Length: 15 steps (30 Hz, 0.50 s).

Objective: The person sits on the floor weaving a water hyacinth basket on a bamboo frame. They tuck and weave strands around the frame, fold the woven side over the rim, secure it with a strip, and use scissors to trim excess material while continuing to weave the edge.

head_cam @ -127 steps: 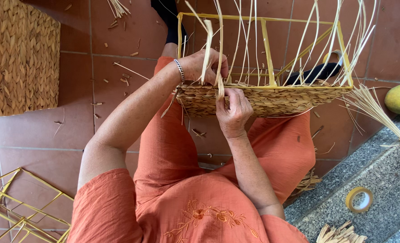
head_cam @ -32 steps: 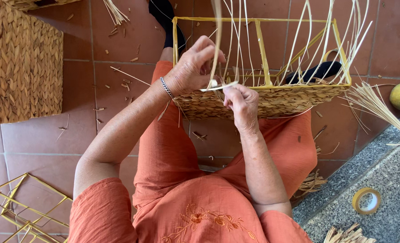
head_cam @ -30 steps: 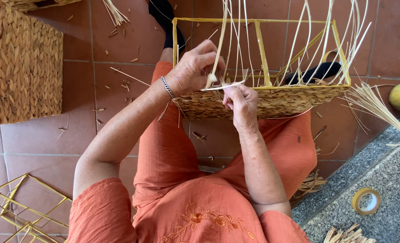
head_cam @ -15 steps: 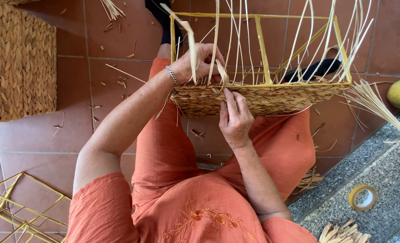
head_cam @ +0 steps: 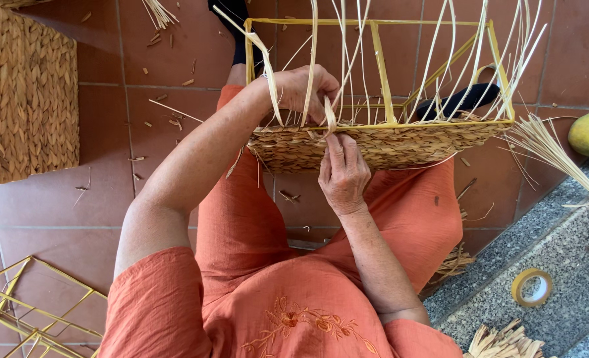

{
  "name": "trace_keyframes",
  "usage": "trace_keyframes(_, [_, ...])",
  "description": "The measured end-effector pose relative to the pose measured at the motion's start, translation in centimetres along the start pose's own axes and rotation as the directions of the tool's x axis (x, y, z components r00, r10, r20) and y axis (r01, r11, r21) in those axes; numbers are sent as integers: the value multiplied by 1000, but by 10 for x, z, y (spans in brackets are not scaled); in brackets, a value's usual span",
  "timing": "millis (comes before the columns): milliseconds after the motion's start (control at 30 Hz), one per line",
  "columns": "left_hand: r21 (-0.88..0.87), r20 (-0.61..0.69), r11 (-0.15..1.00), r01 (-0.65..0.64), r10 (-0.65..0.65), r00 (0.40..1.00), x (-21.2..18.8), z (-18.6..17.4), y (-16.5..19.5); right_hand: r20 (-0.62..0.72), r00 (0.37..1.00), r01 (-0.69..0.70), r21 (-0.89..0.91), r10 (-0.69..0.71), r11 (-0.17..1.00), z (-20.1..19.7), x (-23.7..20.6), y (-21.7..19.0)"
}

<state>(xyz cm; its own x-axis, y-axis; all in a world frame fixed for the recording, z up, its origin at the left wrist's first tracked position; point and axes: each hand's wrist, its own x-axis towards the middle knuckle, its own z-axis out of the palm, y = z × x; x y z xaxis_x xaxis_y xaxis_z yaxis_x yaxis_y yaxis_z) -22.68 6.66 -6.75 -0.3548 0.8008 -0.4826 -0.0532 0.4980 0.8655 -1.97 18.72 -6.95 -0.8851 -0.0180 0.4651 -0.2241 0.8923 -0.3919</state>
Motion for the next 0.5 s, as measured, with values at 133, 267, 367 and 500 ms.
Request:
trace_keyframes(133, [235,3,971,44,-46,999,5,4,6,14,997,-80,117,79,990,0,2,-1])
trace_keyframes(267, [210,-12,973,-96,101,995,-1,2,0,-10,977,-199,289,211,936,3,5,0])
trace_keyframes(367, [140,-23,963,-232,237,971,-10,0,-10,-20,955,-267,382,297,885,3,8,-1])
trace_keyframes(500, [3,-20,962,-271,271,962,-15,4,-15,-78,972,-189,293,220,937,0,16,-4])
